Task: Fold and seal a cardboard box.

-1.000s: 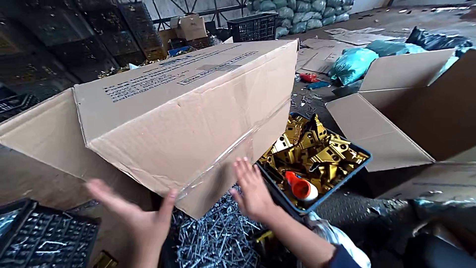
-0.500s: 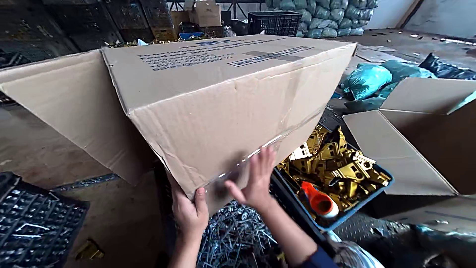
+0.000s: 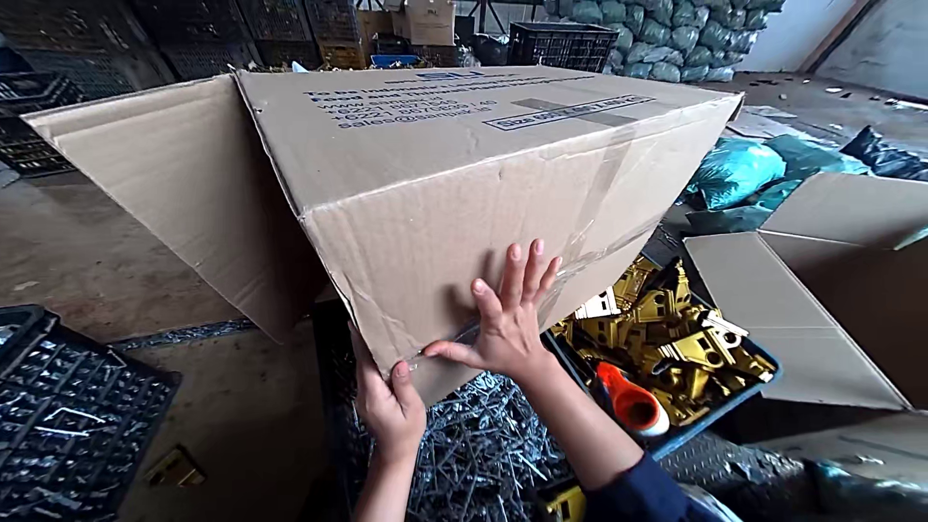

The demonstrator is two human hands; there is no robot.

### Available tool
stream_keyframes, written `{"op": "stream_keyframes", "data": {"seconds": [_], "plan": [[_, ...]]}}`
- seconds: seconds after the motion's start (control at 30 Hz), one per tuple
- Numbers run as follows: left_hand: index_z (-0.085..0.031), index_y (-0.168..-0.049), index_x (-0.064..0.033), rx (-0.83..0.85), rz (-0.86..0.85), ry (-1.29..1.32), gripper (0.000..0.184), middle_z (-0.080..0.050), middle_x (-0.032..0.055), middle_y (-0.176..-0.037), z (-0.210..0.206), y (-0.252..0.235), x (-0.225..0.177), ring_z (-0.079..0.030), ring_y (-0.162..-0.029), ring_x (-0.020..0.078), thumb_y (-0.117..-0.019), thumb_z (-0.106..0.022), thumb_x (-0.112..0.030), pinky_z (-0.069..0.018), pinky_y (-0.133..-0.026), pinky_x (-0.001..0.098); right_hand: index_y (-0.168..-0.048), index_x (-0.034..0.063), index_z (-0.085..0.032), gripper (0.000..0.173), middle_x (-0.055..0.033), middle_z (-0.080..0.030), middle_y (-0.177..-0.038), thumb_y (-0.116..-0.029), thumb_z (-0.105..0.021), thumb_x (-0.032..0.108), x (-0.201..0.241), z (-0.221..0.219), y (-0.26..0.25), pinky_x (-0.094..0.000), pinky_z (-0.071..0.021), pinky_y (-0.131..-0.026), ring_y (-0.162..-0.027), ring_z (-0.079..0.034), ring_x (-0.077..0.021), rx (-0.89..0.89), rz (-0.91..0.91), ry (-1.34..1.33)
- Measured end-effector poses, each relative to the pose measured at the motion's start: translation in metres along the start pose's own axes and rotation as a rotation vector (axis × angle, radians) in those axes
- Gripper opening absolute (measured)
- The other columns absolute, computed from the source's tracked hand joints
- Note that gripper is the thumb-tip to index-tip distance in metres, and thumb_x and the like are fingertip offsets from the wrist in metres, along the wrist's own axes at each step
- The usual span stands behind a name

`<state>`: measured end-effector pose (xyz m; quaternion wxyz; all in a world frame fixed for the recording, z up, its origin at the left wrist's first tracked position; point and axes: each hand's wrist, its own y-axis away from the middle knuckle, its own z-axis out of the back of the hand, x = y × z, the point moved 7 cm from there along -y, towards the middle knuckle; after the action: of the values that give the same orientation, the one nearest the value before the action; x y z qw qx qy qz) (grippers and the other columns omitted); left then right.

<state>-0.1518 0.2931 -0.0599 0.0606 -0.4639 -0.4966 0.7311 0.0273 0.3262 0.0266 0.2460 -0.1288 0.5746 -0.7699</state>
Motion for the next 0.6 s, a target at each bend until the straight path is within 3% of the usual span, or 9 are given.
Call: {"op": "stream_keyframes", "data": {"seconds": [0.1,0.37,0.6], "plan": [[-0.043,-0.138,0.0251,-0.007,0.008,-0.011,0.062,-0.054,0.0388,-0.136,0.0,-0.001,-0.001,-0.062,-0.126,0.0217,-0.1075,-0.043,-0.029,-0.0448,-0.109,0.0255,-0.155,0.0346,-0.034,0.099,-0.0041,0.0,-0.175,-0.0761,-0.05,0.092,0.003,-0.002,0.003,-0.0689,0.0137,-0.119,-0.159,0.016,-0.0286,0.006,-0.007,-0.014],[-0.044,-0.136,0.0254,-0.026,0.006,-0.026,0.059,-0.056,0.0389,-0.133,0.001,0.0,0.001,-0.063,-0.123,0.0211,-0.1069,-0.042,-0.026,-0.0452,-0.108,0.0248,-0.161,0.0325,-0.025,0.112,-0.0055,0.001,-0.174,-0.0719,-0.048,0.097,-0.021,-0.002,0.014,-0.0658,0.0126,-0.121,-0.159,0.015,-0.0276,-0.007,-0.088,0.052],[-0.047,-0.134,0.0248,-0.043,0.008,-0.05,0.059,-0.059,0.0371,-0.129,0.002,-0.001,0.0,-0.065,-0.12,0.0182,-0.1082,-0.04,-0.027,-0.0464,-0.105,0.0231,-0.162,0.0238,-0.023,0.119,-0.0158,-0.006,-0.173,-0.0725,-0.043,0.099,-0.058,0.006,0.02,-0.0698,0.0062,-0.12,-0.159,0.006,-0.0362,0.022,-0.147,0.111]]}}
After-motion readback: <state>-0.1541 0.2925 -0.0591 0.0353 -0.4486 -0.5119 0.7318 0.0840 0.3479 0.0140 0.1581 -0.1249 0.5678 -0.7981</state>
